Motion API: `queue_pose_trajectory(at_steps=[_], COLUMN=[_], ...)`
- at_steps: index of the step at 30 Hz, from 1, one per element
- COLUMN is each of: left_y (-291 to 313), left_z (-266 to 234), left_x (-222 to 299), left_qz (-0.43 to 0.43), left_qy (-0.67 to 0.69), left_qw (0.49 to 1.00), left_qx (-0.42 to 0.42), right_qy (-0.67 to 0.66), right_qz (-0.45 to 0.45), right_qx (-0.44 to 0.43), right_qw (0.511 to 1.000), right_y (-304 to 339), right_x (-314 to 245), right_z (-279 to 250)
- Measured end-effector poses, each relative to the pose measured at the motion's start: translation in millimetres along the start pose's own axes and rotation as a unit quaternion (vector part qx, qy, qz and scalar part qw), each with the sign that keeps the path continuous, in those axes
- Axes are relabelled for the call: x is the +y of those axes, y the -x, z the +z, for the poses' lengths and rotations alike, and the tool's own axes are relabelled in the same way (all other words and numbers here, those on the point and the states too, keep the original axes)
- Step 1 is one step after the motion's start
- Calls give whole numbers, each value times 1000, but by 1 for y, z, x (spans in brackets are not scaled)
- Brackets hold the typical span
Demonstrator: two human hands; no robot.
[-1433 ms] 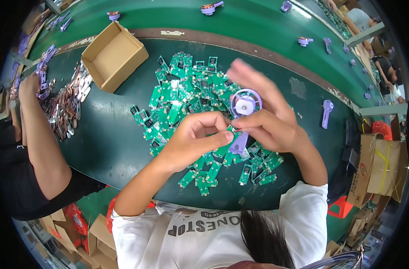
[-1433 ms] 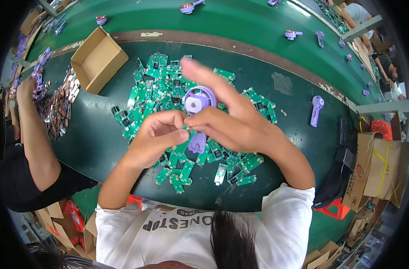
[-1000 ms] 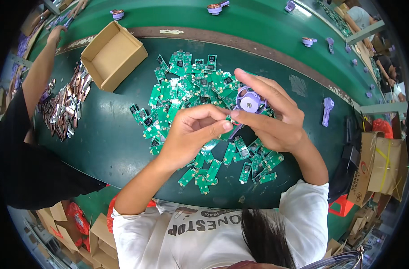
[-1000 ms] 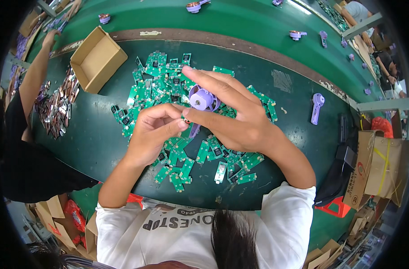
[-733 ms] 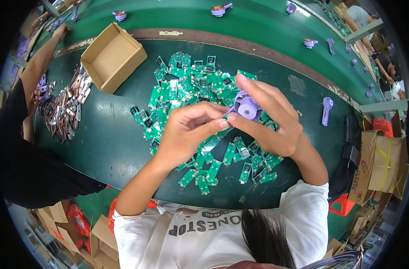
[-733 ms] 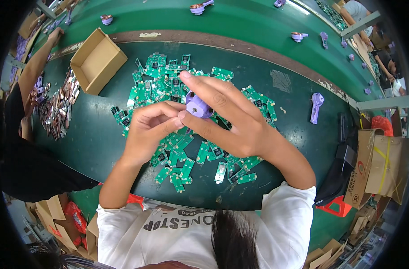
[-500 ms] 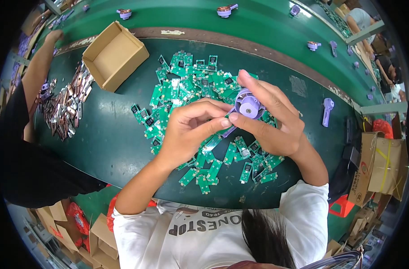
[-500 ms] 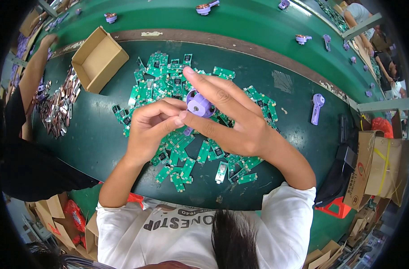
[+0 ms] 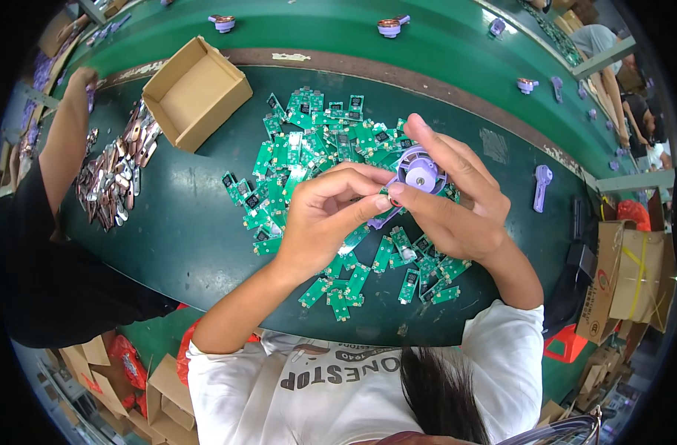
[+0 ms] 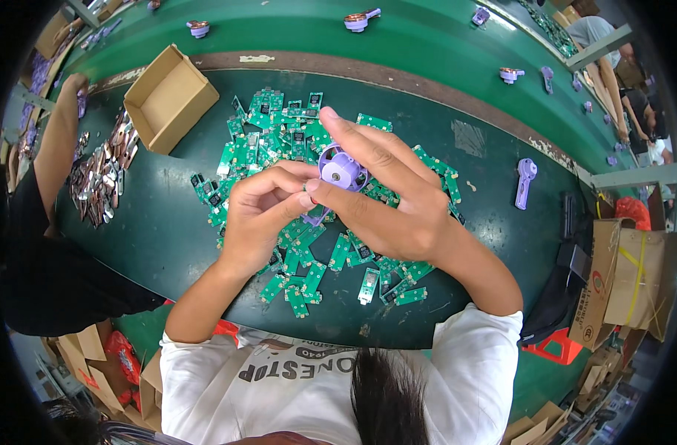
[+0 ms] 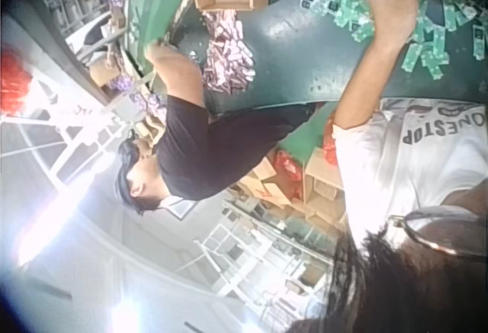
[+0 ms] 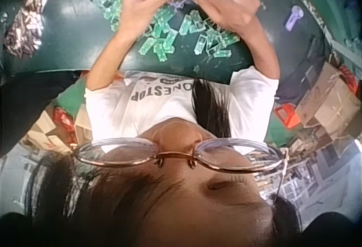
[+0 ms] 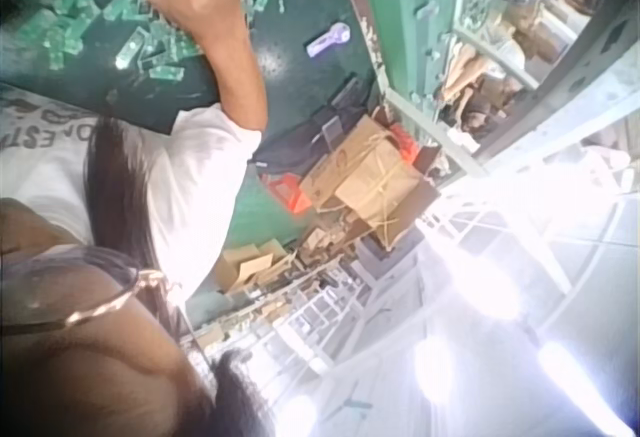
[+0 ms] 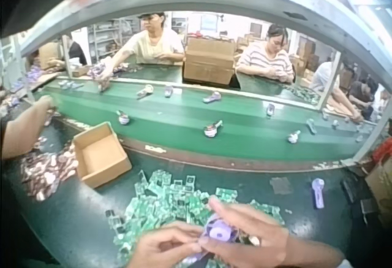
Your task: Assemble small electronic circuit boards into purple plastic housings on an assembly line.
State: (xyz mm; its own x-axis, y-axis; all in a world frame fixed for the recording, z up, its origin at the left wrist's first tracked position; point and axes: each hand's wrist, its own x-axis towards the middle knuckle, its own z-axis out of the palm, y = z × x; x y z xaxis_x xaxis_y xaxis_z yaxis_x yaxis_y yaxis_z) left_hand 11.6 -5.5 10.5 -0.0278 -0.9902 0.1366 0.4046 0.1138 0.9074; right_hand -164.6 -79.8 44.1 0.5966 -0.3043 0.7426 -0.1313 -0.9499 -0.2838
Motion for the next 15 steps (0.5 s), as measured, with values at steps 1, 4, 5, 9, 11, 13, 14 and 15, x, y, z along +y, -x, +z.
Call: queue_pose_trajectory(at_steps=[1, 4, 5, 9, 11, 13, 14, 15], left_y=[0, -1, -1, 0, 1, 1, 1, 0], left_z=[0, -3, -5, -8, -6, -2, -1, 1], left_x=[-1, -1, -1, 2, -5, -5, -5, -1], left_qz=[-6, -26, -40, -66, -39, -24, -8, -8], left_qy=[4, 14, 20, 5, -18, -10, -3, -2], left_qw=[1000, 999, 998, 996, 998, 999, 1000, 1000], left_qx=[-9, -29, -40, -65, -55, -40, -25, -27], right_qy=[1, 3, 5, -8, -9, -9, -10, -8], right_qz=[3, 7, 8, 0, -11, -19, -27, -26], right_qx=[-1, -7, -12, -15, -24, -25, -25, -25], right_qw=[1000, 1000, 1000, 1000, 1000, 999, 999, 999], right_y=[1, 1, 1, 0, 0, -2, -3, -3], right_x=[0, -2, -2, -3, -1, 0, -1, -2], right_z=[0, -1, -1, 1, -1, -3, -4, -7])
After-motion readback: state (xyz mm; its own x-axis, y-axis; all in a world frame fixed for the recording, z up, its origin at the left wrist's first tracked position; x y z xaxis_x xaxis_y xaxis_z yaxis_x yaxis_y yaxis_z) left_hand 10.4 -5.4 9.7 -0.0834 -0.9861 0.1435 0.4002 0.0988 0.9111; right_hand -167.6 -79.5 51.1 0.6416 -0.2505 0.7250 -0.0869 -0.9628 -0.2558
